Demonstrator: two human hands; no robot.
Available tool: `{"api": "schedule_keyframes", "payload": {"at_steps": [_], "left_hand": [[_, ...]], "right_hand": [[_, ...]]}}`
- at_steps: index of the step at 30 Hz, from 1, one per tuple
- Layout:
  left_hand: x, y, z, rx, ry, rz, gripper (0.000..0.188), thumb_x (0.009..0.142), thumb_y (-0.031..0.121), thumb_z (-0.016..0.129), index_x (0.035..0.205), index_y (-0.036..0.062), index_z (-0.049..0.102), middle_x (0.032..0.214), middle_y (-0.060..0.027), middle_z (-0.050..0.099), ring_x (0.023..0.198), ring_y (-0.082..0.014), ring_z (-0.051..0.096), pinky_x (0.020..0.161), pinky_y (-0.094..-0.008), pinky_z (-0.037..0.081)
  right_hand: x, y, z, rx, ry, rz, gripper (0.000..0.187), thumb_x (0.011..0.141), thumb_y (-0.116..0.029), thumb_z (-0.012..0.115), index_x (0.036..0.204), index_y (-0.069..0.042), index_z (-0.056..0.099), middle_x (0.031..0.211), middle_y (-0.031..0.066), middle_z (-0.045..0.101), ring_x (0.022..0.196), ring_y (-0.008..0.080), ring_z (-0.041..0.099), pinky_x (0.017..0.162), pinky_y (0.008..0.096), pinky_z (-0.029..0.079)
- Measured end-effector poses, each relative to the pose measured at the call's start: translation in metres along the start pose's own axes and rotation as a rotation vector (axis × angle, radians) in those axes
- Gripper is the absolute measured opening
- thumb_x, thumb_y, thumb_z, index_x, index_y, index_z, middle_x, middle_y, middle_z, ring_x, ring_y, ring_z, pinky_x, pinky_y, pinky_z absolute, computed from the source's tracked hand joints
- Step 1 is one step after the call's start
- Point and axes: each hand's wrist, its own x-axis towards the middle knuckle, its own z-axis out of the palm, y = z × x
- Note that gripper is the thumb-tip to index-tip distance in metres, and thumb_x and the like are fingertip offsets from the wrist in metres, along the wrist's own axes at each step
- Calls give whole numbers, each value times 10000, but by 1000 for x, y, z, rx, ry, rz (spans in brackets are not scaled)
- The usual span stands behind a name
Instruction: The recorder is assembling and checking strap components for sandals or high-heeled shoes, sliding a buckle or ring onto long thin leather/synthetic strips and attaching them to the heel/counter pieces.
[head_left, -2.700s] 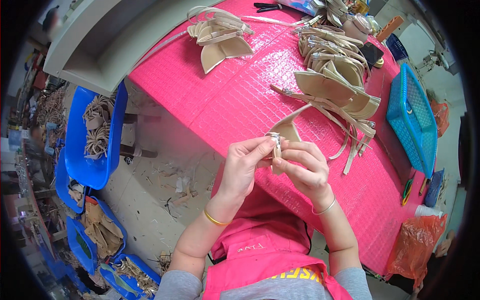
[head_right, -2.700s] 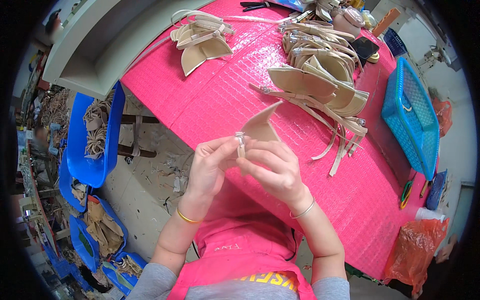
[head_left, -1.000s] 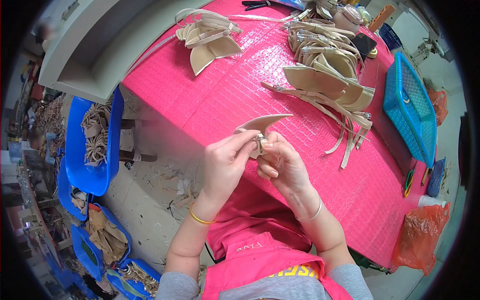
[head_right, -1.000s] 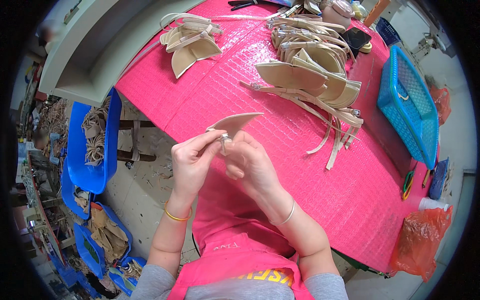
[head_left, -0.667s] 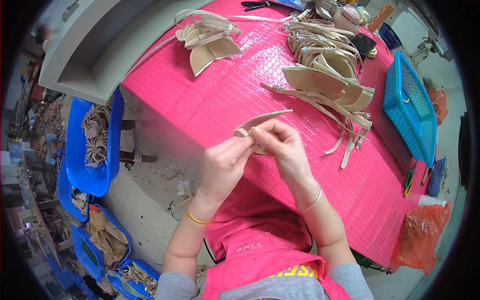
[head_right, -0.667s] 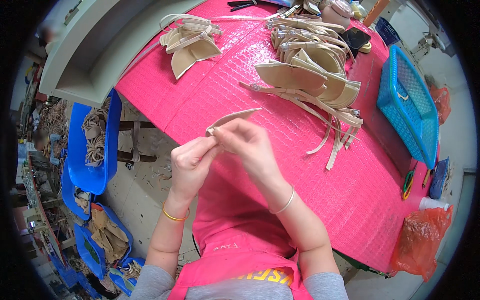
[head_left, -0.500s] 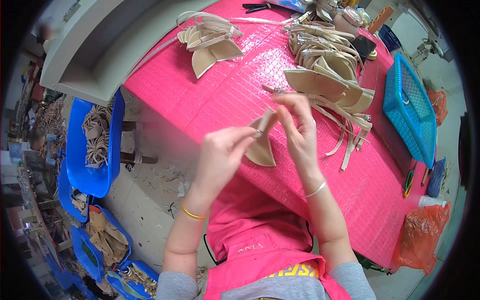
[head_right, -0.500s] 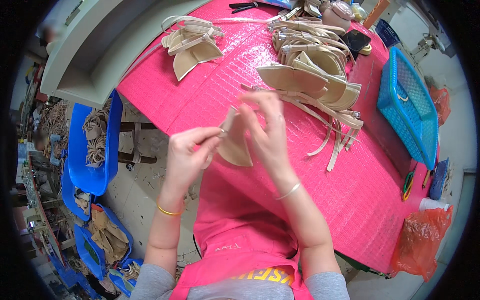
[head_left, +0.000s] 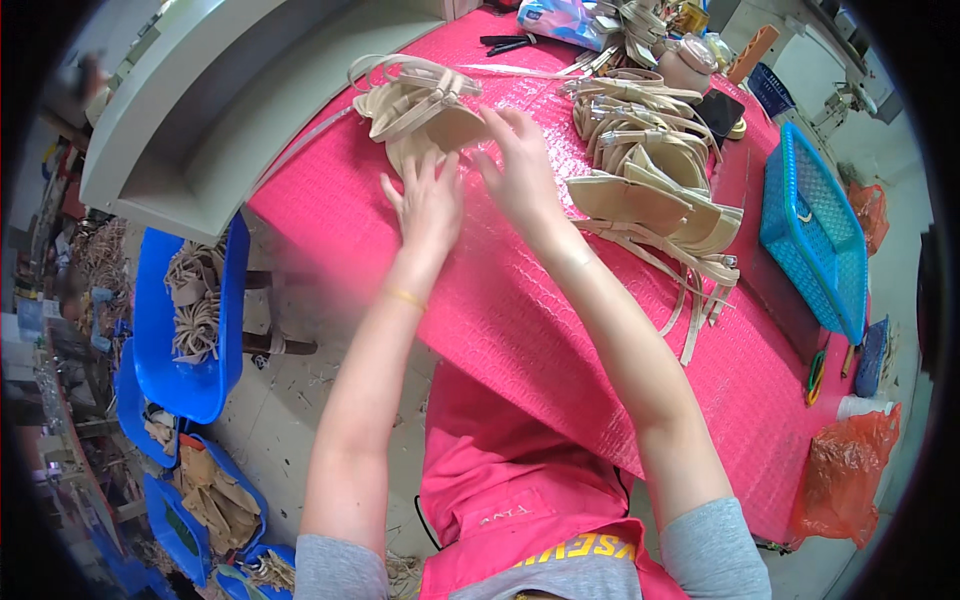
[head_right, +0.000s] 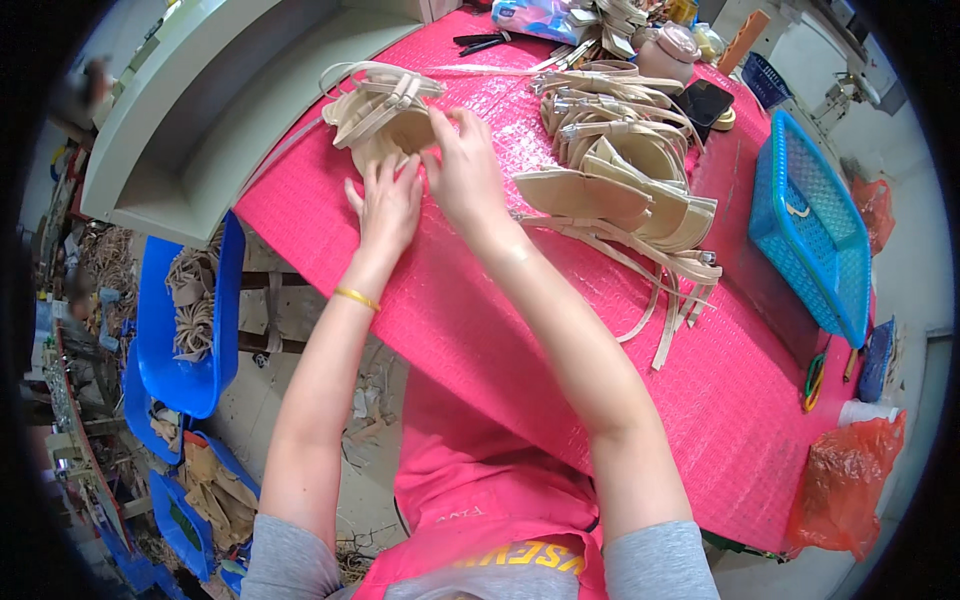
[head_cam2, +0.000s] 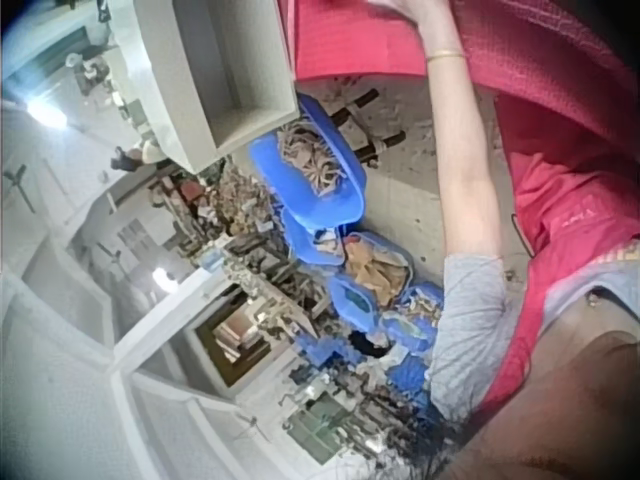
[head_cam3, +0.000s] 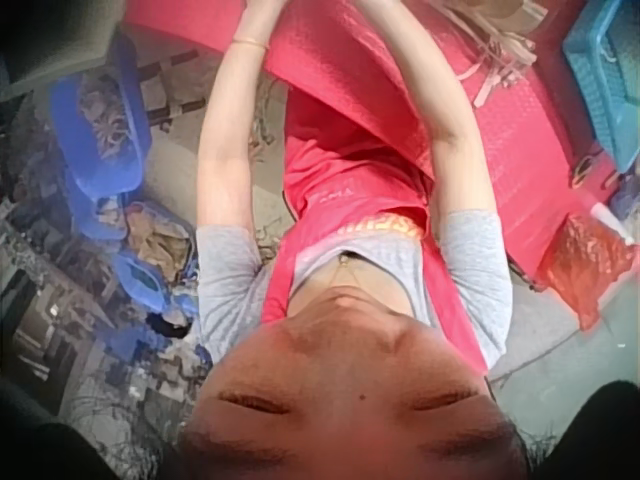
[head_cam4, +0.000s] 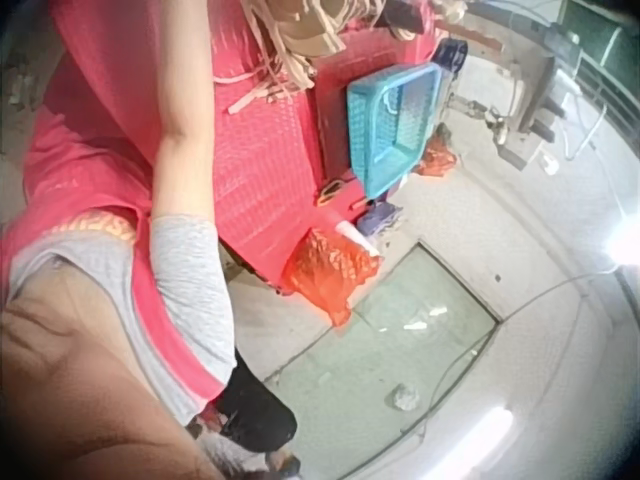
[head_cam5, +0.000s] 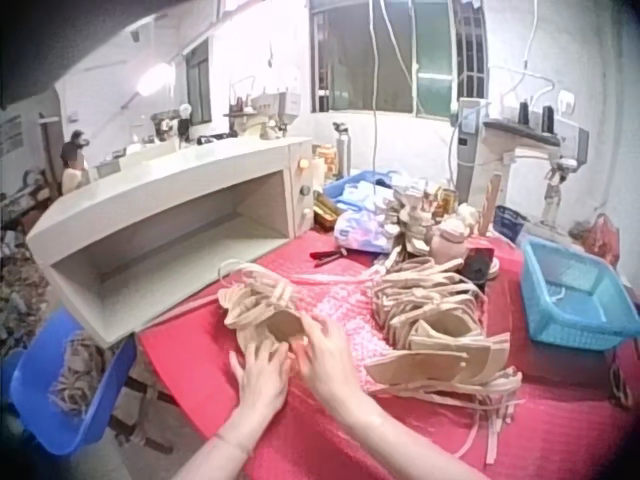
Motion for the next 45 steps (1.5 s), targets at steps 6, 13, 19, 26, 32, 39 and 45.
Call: {"api": "schedule_keyframes", "payload": {"at_steps": [6, 13, 19, 26, 32, 39, 45], "left_hand": [[14, 33, -26, -148, -24, -4, 365, 749, 131, 547, 1109, 86, 518, 1122, -116, 461, 1111, -288, 376, 955, -540, 243], [-75, 144, -33, -699, -254, 184, 825, 609, 25, 664, 1304, 122, 231, 1162, -192, 319, 1036, -358, 408, 850, -423, 382], [-76, 181, -17, -626, -220, 162, 738, 573, 70, 709, 1208, 120, 336, 1103, -157, 353, 996, -347, 434, 827, -417, 389], [-69, 177, -16, -1682, -266, -278, 414, 776, 87, 612, 1146, -9, 452, 967, -71, 567, 859, -106, 533, 750, -244, 453], [-79, 116, -28, -1745, -473, -646, 356, 918, 252, 304, 1078, -17, 474, 1092, -198, 528, 957, -262, 559, 815, -376, 475], [-101, 98, -54, -1763, -358, -785, 411, 903, 318, 387, 1155, -5, 424, 1004, -147, 552, 826, -206, 589, 667, -292, 518], [-82, 72, -30, -1259, 2, -555, 117, 833, 25, 514, 899, -48, 577, 739, -50, 593, 660, -72, 546, 559, -192, 439]], "right_hand": [[-82, -18, -146, -266, -253, 74, 132, 706, 26, 552, 834, -6, 569, 781, 124, 544, 723, 293, 547, 648, 362, 447], [-62, -10, -172, 285, -286, 184, 237, 719, 125, 448, 887, 19, 576, 941, 107, 583, 793, 188, 599, 678, 271, 473], [-76, 4, -220, -48, -122, 349, 218, 675, 134, 411, 805, 22, 545, 778, 91, 545, 626, 149, 522, 577, 253, 431], [-92, 19, -182, -621, -302, 195, 270, 628, -81, 639, 893, -126, 615, 896, 71, 477, 865, 270, 435, 726, 394, 368], [-102, -8, -150, -647, -176, 75, 109, 677, -122, 587, 783, -100, 603, 949, 48, 502, 945, 240, 444, 806, 366, 310], [-119, -28, -146, -603, -336, 17, 133, 670, -139, 623, 791, -92, 592, 852, 8, 534, 895, 187, 474, 798, 366, 281], [-154, -65, -164, -469, -585, 56, 432, 672, -4, 492, 1104, -5, 483, 735, 90, 479, 568, 210, 509, 532, 309, 389]]}}
